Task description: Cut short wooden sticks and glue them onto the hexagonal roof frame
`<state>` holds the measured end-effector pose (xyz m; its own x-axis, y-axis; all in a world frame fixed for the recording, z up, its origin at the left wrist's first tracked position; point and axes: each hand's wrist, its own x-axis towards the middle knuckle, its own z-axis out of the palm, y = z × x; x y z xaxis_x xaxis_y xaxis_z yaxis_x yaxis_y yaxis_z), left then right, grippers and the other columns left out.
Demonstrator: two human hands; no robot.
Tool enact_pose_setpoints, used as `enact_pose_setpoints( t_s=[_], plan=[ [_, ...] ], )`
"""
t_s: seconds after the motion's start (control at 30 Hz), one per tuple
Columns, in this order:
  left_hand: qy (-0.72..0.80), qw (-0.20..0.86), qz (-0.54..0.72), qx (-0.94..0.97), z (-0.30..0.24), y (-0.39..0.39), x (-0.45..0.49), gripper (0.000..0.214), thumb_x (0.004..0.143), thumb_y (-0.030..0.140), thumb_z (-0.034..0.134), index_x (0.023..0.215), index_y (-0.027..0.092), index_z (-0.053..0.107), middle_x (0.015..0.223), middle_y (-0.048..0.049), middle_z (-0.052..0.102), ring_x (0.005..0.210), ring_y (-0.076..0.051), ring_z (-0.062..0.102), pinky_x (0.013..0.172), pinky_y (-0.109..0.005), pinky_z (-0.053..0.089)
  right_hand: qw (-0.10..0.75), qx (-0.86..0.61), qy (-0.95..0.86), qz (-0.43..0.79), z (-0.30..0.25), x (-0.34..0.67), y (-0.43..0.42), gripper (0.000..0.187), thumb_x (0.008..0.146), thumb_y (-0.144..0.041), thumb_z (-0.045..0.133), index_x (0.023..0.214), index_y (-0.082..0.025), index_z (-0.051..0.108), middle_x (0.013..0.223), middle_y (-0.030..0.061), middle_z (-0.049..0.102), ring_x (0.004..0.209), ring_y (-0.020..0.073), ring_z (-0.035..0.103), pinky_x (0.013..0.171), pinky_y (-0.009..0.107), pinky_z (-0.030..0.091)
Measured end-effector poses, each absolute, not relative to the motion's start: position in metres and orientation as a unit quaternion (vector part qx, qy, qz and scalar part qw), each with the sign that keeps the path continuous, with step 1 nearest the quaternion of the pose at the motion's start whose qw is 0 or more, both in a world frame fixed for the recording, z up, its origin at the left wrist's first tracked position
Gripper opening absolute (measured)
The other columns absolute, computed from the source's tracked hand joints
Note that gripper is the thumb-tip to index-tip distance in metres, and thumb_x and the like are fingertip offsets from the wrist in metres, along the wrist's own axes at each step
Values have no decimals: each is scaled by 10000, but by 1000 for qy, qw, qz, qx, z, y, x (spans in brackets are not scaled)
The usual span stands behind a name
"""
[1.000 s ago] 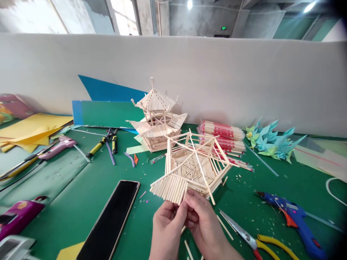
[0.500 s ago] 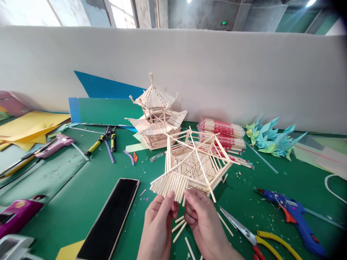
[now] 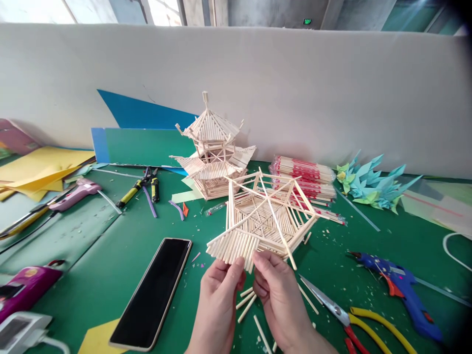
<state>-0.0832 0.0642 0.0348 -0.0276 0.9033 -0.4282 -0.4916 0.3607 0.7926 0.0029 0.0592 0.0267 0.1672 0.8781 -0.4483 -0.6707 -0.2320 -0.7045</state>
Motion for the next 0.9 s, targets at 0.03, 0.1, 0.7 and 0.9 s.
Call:
enact_pose_setpoints(
  t_s=[0.03,0.1,0.7,0.9],
  plan=[
    [489,665,524,212,34,65,-83,208,650,258,709,564,143,557,494,52,497,499,-76,411,512,-193,382,610,-461,-112,635,27,3,59,293,598,-348,737,541,-166,515,423,-110,299,435,49,184,405,193,165],
    [489,664,524,213,34,65,-83,206,648,259,710,567,142,561,497,51,500,499,-75,409,515,-194,386,611,-460,-110,635,26,2,60,292,596,-348,738,542,-167,515,423,-110,295,434,49,182,403,193,166],
    [474,686,518,188,36,68,-85,219,613,288,734,554,143,580,490,42,527,496,-77,426,506,-185,382,589,-442,-142,661,20,3,54,283,647,-393,699,583,-160,551,438,-109,302,432,44,164,403,183,145],
    [479,690,506,195,38,67,-84,180,583,241,759,545,146,611,476,47,538,482,-69,423,505,-183,386,605,-455,-155,635,23,3,56,279,611,-392,725,598,-153,583,440,-101,346,424,37,206,395,172,168]
  ],
)
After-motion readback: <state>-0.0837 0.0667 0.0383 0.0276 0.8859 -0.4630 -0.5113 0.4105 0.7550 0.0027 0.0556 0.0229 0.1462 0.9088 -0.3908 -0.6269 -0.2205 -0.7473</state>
